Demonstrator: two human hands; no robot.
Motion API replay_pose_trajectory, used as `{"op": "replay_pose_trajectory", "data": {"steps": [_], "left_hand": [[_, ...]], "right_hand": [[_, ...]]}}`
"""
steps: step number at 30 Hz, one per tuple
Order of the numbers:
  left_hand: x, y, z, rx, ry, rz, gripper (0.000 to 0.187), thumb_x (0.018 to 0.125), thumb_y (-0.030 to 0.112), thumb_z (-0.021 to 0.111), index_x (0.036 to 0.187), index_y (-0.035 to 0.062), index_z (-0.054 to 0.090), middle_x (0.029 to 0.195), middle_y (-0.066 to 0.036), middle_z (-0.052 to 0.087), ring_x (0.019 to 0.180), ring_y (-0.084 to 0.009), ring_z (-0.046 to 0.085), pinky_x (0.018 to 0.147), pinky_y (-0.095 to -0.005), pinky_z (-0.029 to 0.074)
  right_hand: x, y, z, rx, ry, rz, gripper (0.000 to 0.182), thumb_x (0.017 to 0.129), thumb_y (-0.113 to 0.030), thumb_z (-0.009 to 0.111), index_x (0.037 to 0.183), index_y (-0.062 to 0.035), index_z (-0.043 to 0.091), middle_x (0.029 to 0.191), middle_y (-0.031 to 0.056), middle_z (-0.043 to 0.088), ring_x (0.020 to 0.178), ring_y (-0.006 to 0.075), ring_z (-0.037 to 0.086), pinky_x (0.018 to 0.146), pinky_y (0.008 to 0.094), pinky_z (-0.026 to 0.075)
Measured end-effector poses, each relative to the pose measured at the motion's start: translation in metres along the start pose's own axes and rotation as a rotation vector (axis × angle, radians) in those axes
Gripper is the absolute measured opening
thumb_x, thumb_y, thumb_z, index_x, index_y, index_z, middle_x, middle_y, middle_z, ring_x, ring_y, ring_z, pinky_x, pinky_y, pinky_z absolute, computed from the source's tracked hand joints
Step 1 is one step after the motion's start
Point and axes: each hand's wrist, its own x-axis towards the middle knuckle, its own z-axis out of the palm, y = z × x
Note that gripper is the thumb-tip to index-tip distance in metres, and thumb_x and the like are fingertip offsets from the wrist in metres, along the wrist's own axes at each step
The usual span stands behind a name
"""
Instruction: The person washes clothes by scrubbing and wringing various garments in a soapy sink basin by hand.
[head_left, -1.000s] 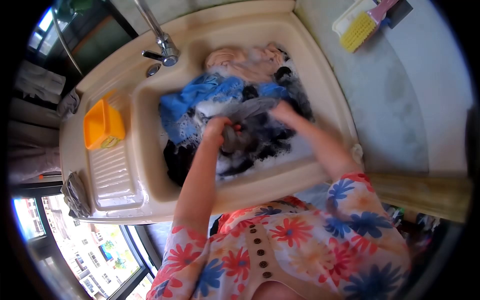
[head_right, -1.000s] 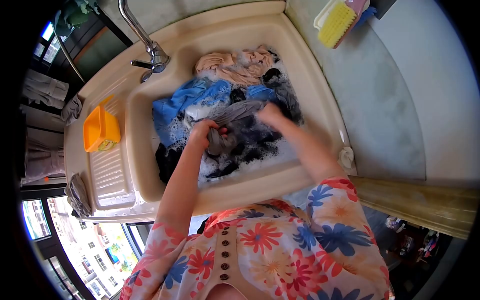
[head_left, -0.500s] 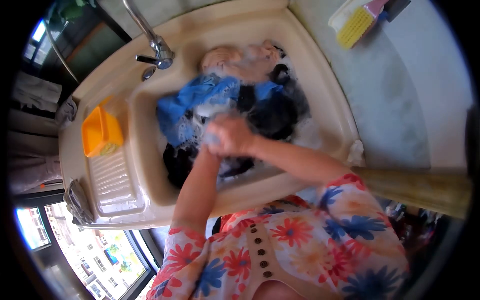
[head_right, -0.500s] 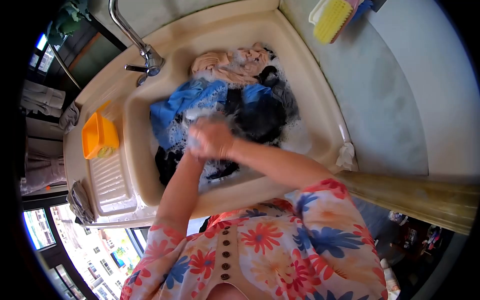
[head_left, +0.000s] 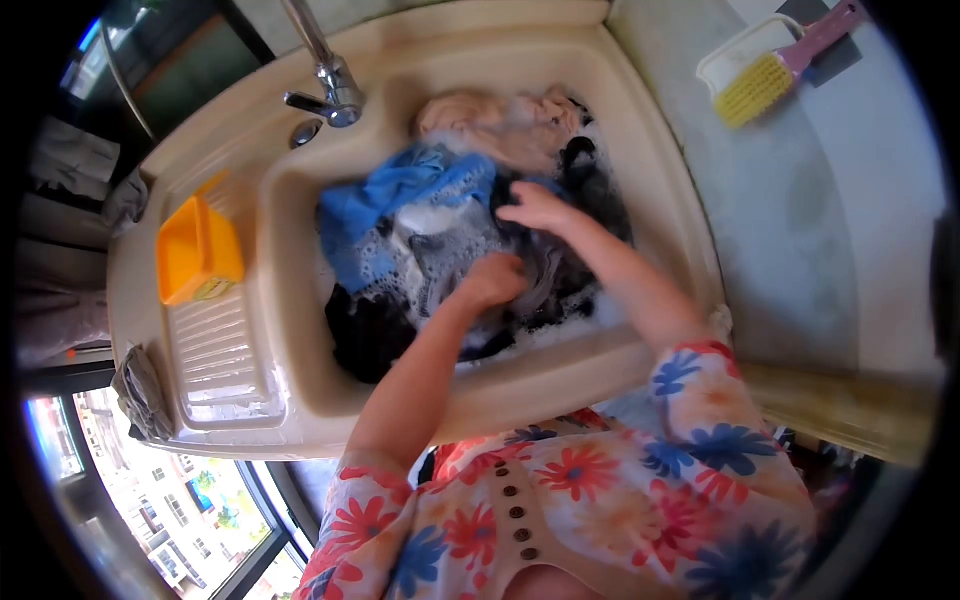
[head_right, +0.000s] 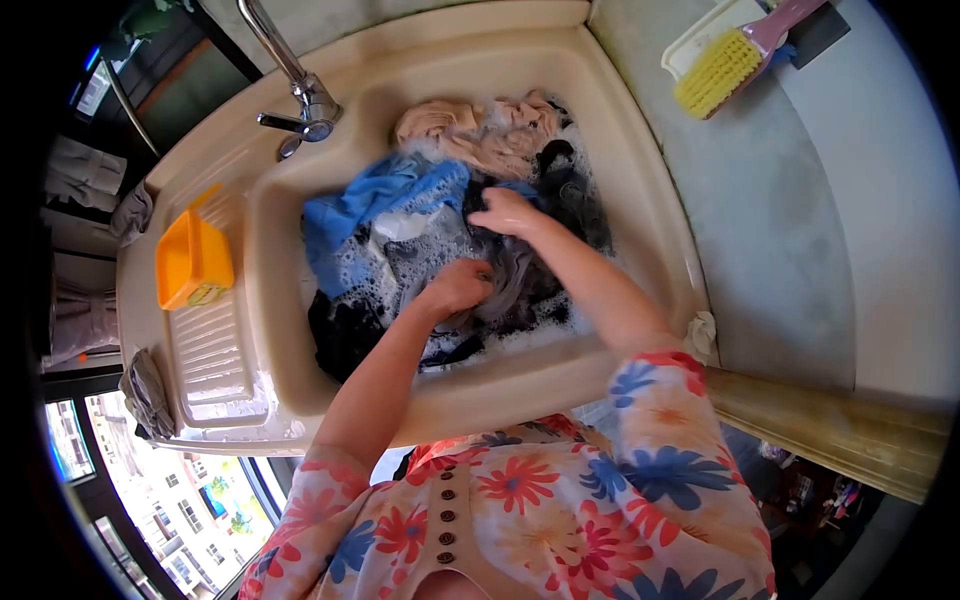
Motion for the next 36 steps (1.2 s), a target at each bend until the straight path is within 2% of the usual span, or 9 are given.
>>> {"op": "replay_pose_trajectory", "data": {"steps": [4, 9, 14, 19, 25, 26, 29, 33, 36], "left_hand": [[0.000, 0.006, 0.005, 0.077, -0.061, 0.013, 0.037, 0.069, 0.020, 0.053, 0.103, 0.0054, 0.060, 0.100, -0.020, 0.059, 0.097, -0.0321, 0.054, 0.085, -0.0359, 0.041], [0.008, 0.005, 0.005, 0.104, 0.005, 0.039, 0.040, 0.074, 0.029, 0.052, 0.108, 0.0088, 0.057, 0.105, -0.019, 0.057, 0.101, -0.0317, 0.053, 0.087, -0.0366, 0.040], [0.006, -0.003, -0.006, 0.027, -0.016, -0.065, 0.044, 0.066, 0.025, 0.054, 0.107, 0.0086, 0.058, 0.104, -0.018, 0.058, 0.099, -0.0306, 0.054, 0.086, -0.0354, 0.042], [0.007, -0.006, -0.006, 0.029, -0.028, -0.054, 0.045, 0.064, 0.024, 0.054, 0.106, 0.0078, 0.059, 0.103, -0.018, 0.058, 0.099, -0.0307, 0.054, 0.087, -0.0350, 0.041], [0.003, -0.009, -0.012, 0.017, -0.011, 0.008, 0.044, 0.064, 0.019, 0.055, 0.105, 0.0038, 0.059, 0.099, -0.021, 0.059, 0.096, -0.0315, 0.055, 0.085, -0.0337, 0.042], [0.001, -0.009, -0.015, 0.012, -0.017, 0.013, 0.044, 0.064, 0.019, 0.054, 0.105, 0.0036, 0.059, 0.100, -0.021, 0.059, 0.096, -0.0316, 0.055, 0.085, -0.0337, 0.042], [-0.003, -0.009, -0.024, 0.022, -0.062, 0.010, 0.044, 0.065, 0.019, 0.054, 0.105, 0.0035, 0.059, 0.102, -0.021, 0.058, 0.097, -0.0314, 0.055, 0.086, -0.0336, 0.041], [0.000, -0.011, -0.023, 0.083, -0.136, 0.025, 0.042, 0.066, 0.025, 0.054, 0.104, 0.0095, 0.060, 0.105, -0.016, 0.058, 0.101, -0.0304, 0.053, 0.088, -0.0359, 0.040], [-0.001, 0.000, -0.019, 0.211, -0.161, 0.043, 0.040, 0.066, 0.025, 0.054, 0.102, 0.0108, 0.061, 0.104, -0.015, 0.059, 0.099, -0.0300, 0.054, 0.086, -0.0364, 0.041]], "right_hand": [[0.044, -0.073, 0.035, 0.012, -0.011, -0.048, 0.035, 0.067, -0.019, 0.054, 0.092, 0.0056, 0.059, 0.096, 0.0279, 0.056, 0.092, 0.0378, 0.055, 0.080, 0.0398, 0.044], [0.073, -0.089, 0.048, -0.025, -0.033, -0.130, 0.034, 0.071, -0.022, 0.054, 0.093, 0.0034, 0.058, 0.091, 0.0249, 0.058, 0.089, 0.0372, 0.056, 0.079, 0.0406, 0.044], [0.046, -0.026, 0.003, 0.201, 0.053, -0.265, 0.026, 0.077, -0.021, 0.058, 0.097, -0.0040, 0.060, 0.090, 0.0150, 0.062, 0.082, 0.0218, 0.061, 0.071, 0.0298, 0.046], [-0.060, 0.044, -0.033, -0.557, 0.222, 0.090, 0.025, 0.081, -0.022, 0.045, 0.098, -0.0113, 0.060, 0.098, 0.0110, 0.060, 0.106, 0.0281, 0.048, 0.081, 0.0580, 0.036], [-0.079, 0.060, -0.005, -0.535, -0.404, 0.313, 0.027, 0.083, -0.014, 0.039, 0.101, -0.0052, 0.058, 0.103, 0.0187, 0.058, 0.100, 0.0317, 0.054, 0.083, 0.0462, 0.042], [-0.087, 0.055, -0.006, -0.419, -0.279, 0.394, 0.030, 0.081, -0.026, 0.048, 0.096, -0.0024, 0.059, 0.098, 0.0210, 0.059, 0.091, 0.0324, 0.057, 0.081, 0.0392, 0.044], [-0.082, 0.038, -0.043, -0.454, -0.580, 0.109, 0.030, 0.077, -0.026, 0.053, 0.097, -0.0043, 0.060, 0.097, 0.0192, 0.060, 0.089, 0.0314, 0.058, 0.078, 0.0378, 0.045], [-0.042, -0.002, -0.059, -0.120, -0.045, -0.124, 0.037, 0.071, -0.023, 0.054, 0.104, -0.0044, 0.057, 0.094, 0.0171, 0.060, 0.085, 0.0334, 0.058, 0.075, 0.0390, 0.047], [-0.008, -0.022, -0.001, -0.178, -0.082, -0.104, 0.034, 0.069, -0.021, 0.055, 0.096, 0.0004, 0.059, 0.089, 0.0210, 0.060, 0.084, 0.0356, 0.058, 0.075, 0.0396, 0.047]]}}
